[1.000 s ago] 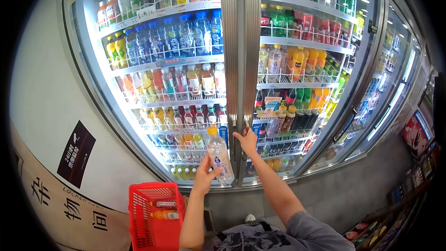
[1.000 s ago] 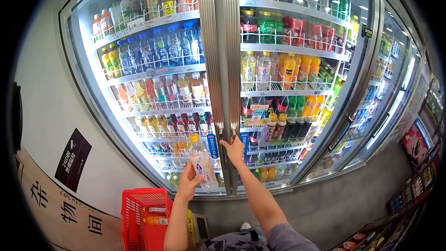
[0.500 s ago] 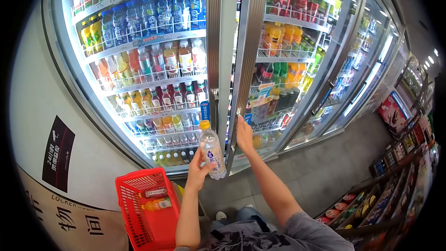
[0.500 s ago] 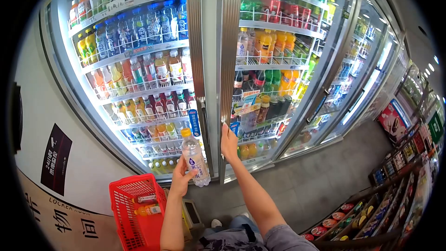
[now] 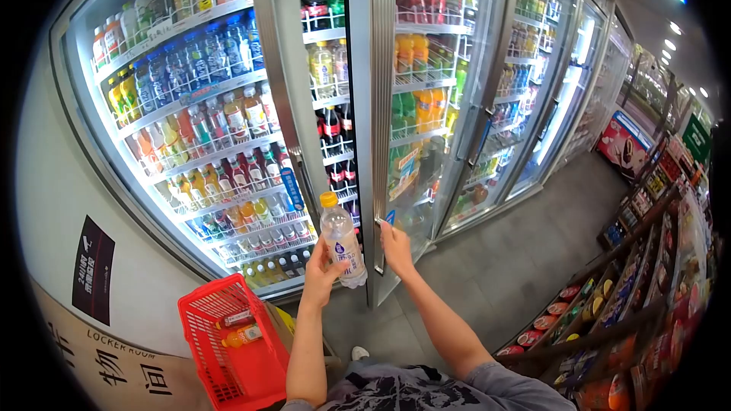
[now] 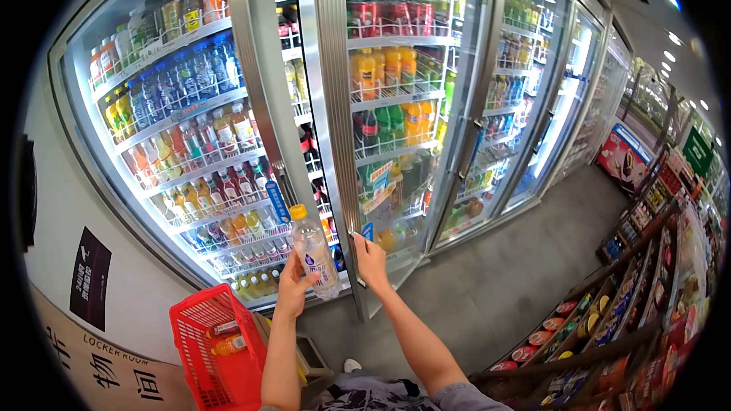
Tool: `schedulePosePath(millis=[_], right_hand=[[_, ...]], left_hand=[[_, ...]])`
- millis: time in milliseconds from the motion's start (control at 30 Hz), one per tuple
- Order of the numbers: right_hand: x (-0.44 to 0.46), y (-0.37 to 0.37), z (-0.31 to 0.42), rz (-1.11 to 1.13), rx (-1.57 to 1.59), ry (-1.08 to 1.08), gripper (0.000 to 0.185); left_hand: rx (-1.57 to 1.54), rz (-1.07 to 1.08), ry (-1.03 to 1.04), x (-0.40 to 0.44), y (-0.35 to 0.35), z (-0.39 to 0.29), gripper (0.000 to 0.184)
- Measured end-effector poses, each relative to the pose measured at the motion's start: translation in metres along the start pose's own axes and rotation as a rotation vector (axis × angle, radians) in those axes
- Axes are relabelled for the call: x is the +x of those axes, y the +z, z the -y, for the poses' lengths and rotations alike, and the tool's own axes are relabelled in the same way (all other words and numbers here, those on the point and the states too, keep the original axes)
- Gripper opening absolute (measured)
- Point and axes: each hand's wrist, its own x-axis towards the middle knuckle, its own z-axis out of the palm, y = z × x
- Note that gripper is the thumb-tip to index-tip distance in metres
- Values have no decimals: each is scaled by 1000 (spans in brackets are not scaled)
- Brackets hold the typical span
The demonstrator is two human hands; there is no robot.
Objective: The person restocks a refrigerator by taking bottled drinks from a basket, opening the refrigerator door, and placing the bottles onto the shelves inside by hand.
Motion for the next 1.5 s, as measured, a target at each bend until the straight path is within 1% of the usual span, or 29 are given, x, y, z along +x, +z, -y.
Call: schedulePosePath(millis=[133, 233, 300, 333, 367, 433, 467, 500, 567, 633, 700, 767, 833, 900, 967, 1000, 1033, 1100, 1167, 1200, 1267, 1300, 1367, 1433, 1500], right_hand=[[-29, -55, -8, -49, 15, 30, 51], [-51, -97, 5, -100, 16, 40, 49], [-65, -121, 2, -231, -21, 9, 49], [-75, -136, 14, -237, 4, 56, 40], [-82, -147, 21, -254, 1, 60, 40], [-93, -167, 27, -437, 167, -19, 31], [-97, -182, 23, -449, 134, -18, 26], [-101, -194, 21, -471, 129, -14, 26], [-105, -218, 16, -573, 147, -95, 26], [-107, -245, 7, -613, 146, -107, 27], [-107, -270, 0, -712, 141, -152, 27], [-108, -295, -5, -748, 152, -173, 26], [-107, -313, 7, -917, 132, -120, 26], [-114, -323, 27, -980, 137, -132, 24], [-118, -321, 43, -1264, -226, -390, 15], [-118, -316, 32, -1219, -226, -492, 18], [-115, -302, 36, -1116, -124, -596, 19], [-106, -283, 40, -817, -320, -562, 19], [-76, -263, 53, -523, -300, -394, 33], [-58, -253, 58, -522, -296, -393, 33], [-21, -235, 64, -272, -113, -320, 49], [-6, -226, 63, -266, -109, -328, 49], [29, -206, 63, -94, -75, -230, 55], [64, -183, 55, -30, -25, -218, 57], [99, -158, 49, 11, 170, -192, 59]], left_hand=[[4, 32, -35, -15, 29, 17, 81], [15, 66, -40, -24, 54, 23, 84], [6, 104, -67, -30, 69, 32, 85], [-9, 127, -67, -32, 77, 35, 84], [-12, 142, -74, -34, 86, 40, 84], [7, 170, -49, -36, 103, 49, 84], [2, 187, -50, -36, 114, 52, 84], [0, 208, -59, -37, 125, 52, 84], [-54, 244, -101, -40, 146, 53, 84], [-62, 293, -105, -36, 164, 57, 83], [-26, 334, -108, -31, 181, 62, 82], [-45, 374, -122, -25, 195, 66, 82], [-102, 411, -127, -19, 212, 64, 84], [-97, 435, -116, -11, 222, 70, 85], [-93, 447, -103, -2, 230, 73, 86], [-102, 453, -106, 1, 233, 73, 86], [-111, 459, -109, 7, 236, 74, 87], [-113, 471, -108, 23, 237, 80, 87], [-105, 491, -135, 42, 233, 87, 87], [-101, 489, -135, 52, 229, 91, 87], [-111, 485, -119, 75, 219, 98, 87], [-108, 480, -109, 88, 213, 100, 87], [-83, 443, -82, 117, 200, 99, 86], [-92, 418, -48, 147, 185, 89, 85], [-74, 379, -73, 179, 166, 81, 83]])
